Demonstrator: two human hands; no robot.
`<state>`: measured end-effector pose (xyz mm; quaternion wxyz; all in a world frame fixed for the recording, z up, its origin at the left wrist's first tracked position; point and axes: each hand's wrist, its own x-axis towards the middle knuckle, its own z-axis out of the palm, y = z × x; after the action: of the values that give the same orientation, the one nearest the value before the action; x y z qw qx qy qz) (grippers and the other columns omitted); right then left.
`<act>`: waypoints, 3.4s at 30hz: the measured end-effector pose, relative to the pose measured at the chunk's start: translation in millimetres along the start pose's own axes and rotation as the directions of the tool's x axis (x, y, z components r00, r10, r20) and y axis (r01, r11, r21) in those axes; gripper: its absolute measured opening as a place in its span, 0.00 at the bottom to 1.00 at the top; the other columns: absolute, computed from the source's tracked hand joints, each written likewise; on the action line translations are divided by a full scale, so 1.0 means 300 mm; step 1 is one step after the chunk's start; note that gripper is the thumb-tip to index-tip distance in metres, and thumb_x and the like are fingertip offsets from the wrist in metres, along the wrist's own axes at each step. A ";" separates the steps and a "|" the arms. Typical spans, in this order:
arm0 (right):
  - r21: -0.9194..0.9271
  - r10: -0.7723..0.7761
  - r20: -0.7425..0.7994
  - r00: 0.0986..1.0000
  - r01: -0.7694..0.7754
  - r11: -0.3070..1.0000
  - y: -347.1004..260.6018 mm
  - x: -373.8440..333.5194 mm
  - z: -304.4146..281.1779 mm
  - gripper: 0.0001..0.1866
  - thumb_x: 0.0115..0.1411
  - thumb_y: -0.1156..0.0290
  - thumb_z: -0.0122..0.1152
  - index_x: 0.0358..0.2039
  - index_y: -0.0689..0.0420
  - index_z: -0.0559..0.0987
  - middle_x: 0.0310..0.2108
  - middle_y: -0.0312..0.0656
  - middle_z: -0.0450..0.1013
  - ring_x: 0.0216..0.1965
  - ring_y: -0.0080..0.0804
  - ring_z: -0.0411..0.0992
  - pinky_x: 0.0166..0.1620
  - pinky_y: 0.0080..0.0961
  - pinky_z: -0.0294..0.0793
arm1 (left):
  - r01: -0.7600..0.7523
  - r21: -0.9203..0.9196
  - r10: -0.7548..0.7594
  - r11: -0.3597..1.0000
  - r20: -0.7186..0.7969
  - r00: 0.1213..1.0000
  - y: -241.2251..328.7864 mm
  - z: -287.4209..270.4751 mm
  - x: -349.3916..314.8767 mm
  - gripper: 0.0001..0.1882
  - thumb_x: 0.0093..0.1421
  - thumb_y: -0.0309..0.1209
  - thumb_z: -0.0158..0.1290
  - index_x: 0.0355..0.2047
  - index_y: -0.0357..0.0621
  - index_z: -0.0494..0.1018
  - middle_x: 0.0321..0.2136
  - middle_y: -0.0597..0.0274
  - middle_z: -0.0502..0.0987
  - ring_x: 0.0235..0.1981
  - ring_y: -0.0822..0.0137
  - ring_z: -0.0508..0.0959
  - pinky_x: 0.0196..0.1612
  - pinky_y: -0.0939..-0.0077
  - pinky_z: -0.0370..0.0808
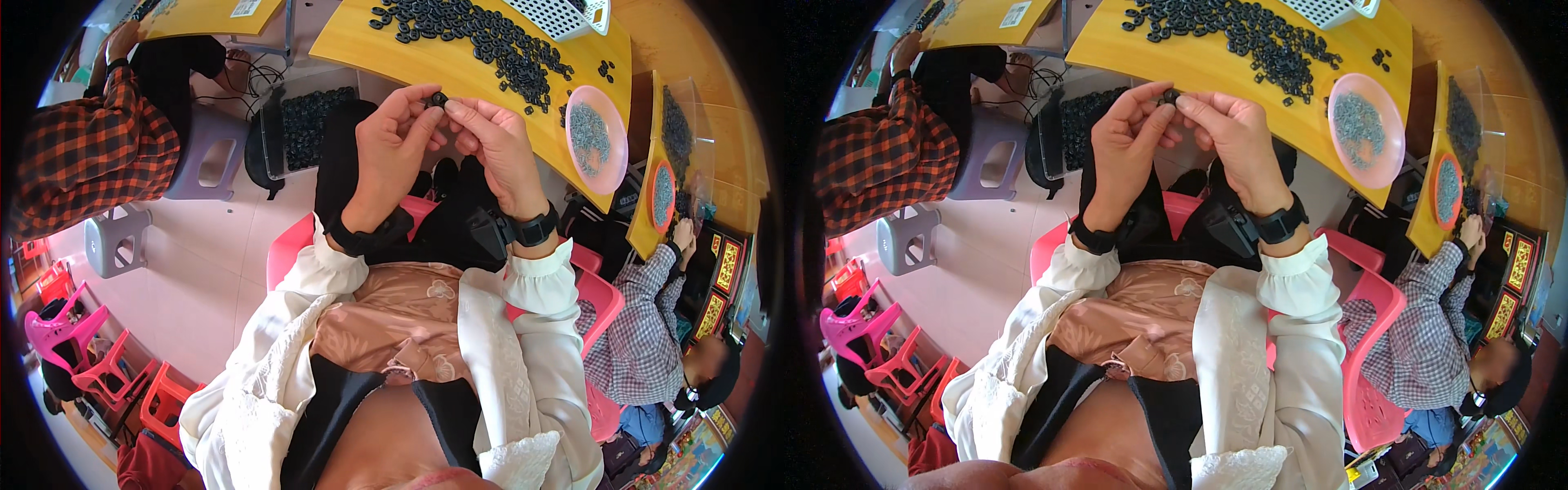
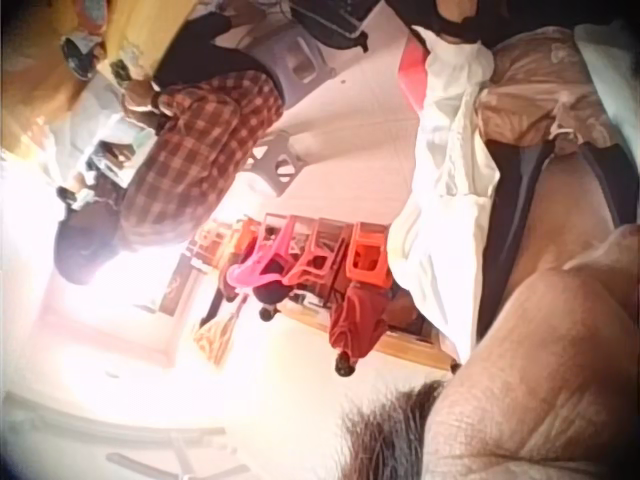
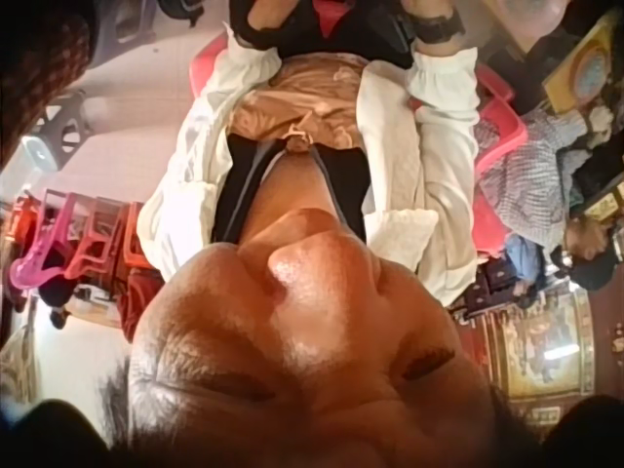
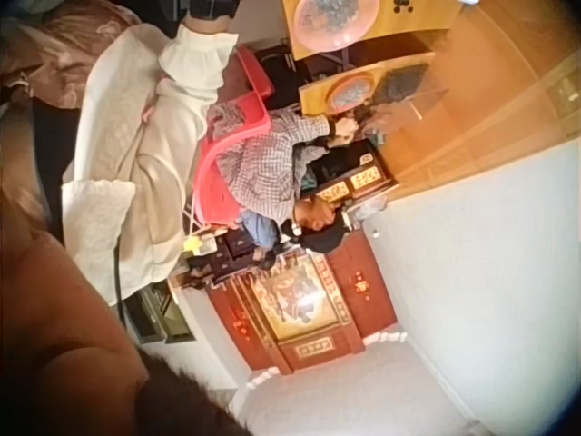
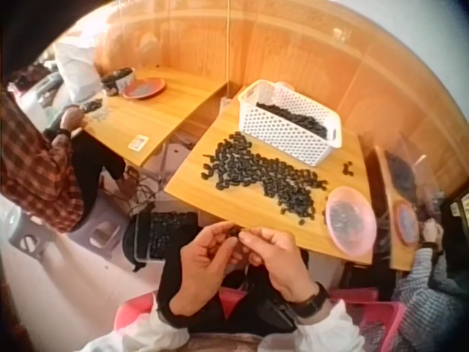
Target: Inspecting small black rubber components and sorting them from a desk into a pink bowl.
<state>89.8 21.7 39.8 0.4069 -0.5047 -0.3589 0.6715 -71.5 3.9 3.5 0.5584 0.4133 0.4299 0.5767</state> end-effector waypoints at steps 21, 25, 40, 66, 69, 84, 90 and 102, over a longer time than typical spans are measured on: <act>-0.066 0.052 0.056 0.997 -0.048 0.997 -0.008 -0.010 -0.049 0.13 0.68 0.65 0.69 0.43 0.63 0.85 0.30 0.28 0.75 0.24 0.10 0.61 0.29 0.12 0.60 | 0.107 0.016 -0.107 0.994 0.283 0.953 0.035 -0.073 0.029 0.17 0.70 0.22 0.58 0.58 0.32 0.77 0.32 0.63 0.84 0.27 0.80 0.81 0.31 0.86 0.79; -0.072 0.055 0.068 0.996 -0.050 0.996 -0.011 -0.011 -0.053 0.13 0.68 0.65 0.69 0.43 0.63 0.85 0.31 0.29 0.75 0.24 0.10 0.62 0.30 0.12 0.61 | 0.104 0.022 -0.106 0.994 0.283 0.953 0.029 -0.073 0.029 0.16 0.70 0.22 0.58 0.58 0.33 0.77 0.32 0.63 0.84 0.26 0.80 0.80 0.30 0.85 0.79; -0.041 0.103 0.147 0.984 -0.098 0.994 -0.020 -0.030 -0.082 0.13 0.70 0.65 0.67 0.43 0.63 0.84 0.31 0.31 0.74 0.25 0.11 0.63 0.31 0.12 0.63 | 0.145 0.028 -0.147 0.989 0.323 0.935 0.047 -0.058 0.023 0.15 0.69 0.21 0.59 0.56 0.34 0.80 0.31 0.64 0.84 0.25 0.81 0.80 0.28 0.87 0.77; 0.100 0.177 0.168 0.970 -0.195 0.976 -0.043 -0.129 -0.079 0.13 0.73 0.64 0.64 0.44 0.64 0.83 0.33 0.34 0.78 0.24 0.11 0.65 0.40 0.16 0.75 | -0.049 0.035 0.032 0.998 0.381 0.924 0.015 -0.021 -0.004 0.11 0.70 0.23 0.57 0.51 0.37 0.82 0.26 0.65 0.84 0.26 0.80 0.82 0.29 0.86 0.80; 0.084 0.143 0.161 0.976 -0.158 0.984 -0.049 -0.139 -0.070 0.14 0.74 0.64 0.63 0.44 0.64 0.83 0.33 0.35 0.79 0.25 0.12 0.65 0.39 0.15 0.73 | -0.086 0.027 0.070 0.996 0.365 0.928 0.005 -0.015 -0.011 0.11 0.71 0.23 0.57 0.51 0.37 0.82 0.26 0.65 0.84 0.26 0.80 0.82 0.29 0.85 0.81; 0.048 0.058 0.040 0.998 -0.060 0.997 -0.049 -0.105 -0.042 0.11 0.70 0.64 0.69 0.41 0.60 0.84 0.30 0.31 0.76 0.26 0.14 0.65 0.31 0.12 0.64 | -0.062 -0.134 0.073 0.989 0.084 0.994 0.007 0.024 -0.025 0.20 0.79 0.34 0.45 0.63 0.35 0.73 0.24 0.67 0.79 0.21 0.80 0.75 0.25 0.87 0.72; -0.010 0.024 0.008 1.000 -0.024 1.000 -0.008 -0.040 -0.057 0.12 0.69 0.62 0.70 0.40 0.59 0.84 0.29 0.28 0.73 0.25 0.13 0.64 0.30 0.13 0.63 | -0.106 -0.054 0.082 0.993 -0.337 0.938 0.031 -0.082 0.054 0.19 0.80 0.42 0.43 0.46 0.41 0.78 0.19 0.70 0.74 0.17 0.80 0.69 0.20 0.86 0.62; -0.096 -0.209 0.124 0.970 0.222 0.970 0.065 0.208 0.132 0.20 0.69 0.67 0.67 0.56 0.66 0.82 0.35 0.36 0.81 0.29 0.14 0.70 0.35 0.12 0.71 | -0.242 -0.114 0.174 0.964 -0.421 0.890 0.116 -0.076 0.052 0.17 0.80 0.40 0.45 0.36 0.42 0.73 0.18 0.68 0.72 0.15 0.79 0.65 0.19 0.84 0.60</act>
<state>37.7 67.7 7.5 0.4283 -0.4454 -0.4702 0.6301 -103.8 18.6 30.1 0.4234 0.2808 0.4413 0.7397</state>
